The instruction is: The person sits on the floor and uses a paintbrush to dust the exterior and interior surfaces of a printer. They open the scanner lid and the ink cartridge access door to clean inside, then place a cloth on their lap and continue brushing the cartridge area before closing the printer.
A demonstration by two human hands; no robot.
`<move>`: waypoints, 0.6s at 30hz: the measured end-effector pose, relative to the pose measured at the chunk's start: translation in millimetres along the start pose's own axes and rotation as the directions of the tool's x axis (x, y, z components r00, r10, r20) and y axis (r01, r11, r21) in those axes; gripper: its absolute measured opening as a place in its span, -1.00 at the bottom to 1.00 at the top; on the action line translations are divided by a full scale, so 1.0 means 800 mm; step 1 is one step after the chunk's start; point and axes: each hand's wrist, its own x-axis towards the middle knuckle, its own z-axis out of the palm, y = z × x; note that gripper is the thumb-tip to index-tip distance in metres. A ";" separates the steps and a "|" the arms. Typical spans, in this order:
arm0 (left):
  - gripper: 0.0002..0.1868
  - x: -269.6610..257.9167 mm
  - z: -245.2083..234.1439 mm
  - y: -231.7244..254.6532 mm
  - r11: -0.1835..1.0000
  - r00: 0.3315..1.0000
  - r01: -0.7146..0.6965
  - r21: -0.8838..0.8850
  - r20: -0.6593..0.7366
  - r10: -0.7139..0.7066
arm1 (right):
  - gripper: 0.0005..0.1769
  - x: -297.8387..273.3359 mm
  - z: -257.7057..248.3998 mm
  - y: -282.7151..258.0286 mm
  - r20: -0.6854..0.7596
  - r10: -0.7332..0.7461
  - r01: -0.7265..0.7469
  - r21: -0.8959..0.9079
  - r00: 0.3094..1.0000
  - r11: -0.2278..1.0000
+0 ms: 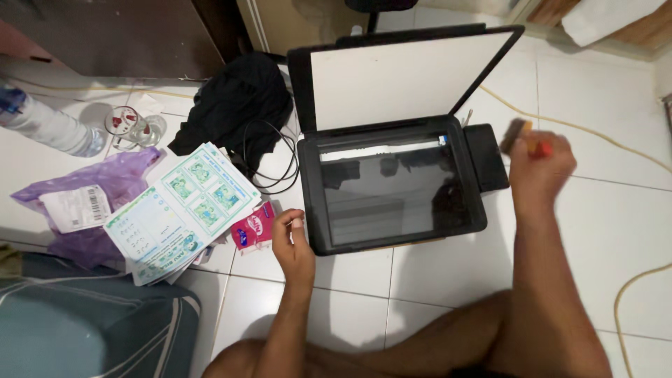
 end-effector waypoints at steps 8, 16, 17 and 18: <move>-0.83 0.009 0.030 0.003 0.987 0.988 -0.141 0.077 0.071 0.135 | -0.83 -0.192 0.098 0.005 0.487 0.032 -0.245 0.380 0.873 0.892; -0.83 0.002 0.023 0.001 0.992 0.997 -0.057 0.111 0.060 0.050 | -0.82 -0.091 -0.158 0.089 -0.076 0.106 -0.100 0.076 0.991 0.992; -0.83 0.009 0.029 0.001 0.992 0.996 -0.067 0.111 0.070 0.059 | -0.86 -0.097 -0.140 0.089 -0.107 0.007 0.019 0.243 0.994 0.970; -0.83 0.015 0.034 0.002 0.991 0.994 -0.077 0.112 0.081 0.068 | -0.88 -0.110 -0.108 0.082 -0.076 0.015 0.012 0.349 0.997 0.937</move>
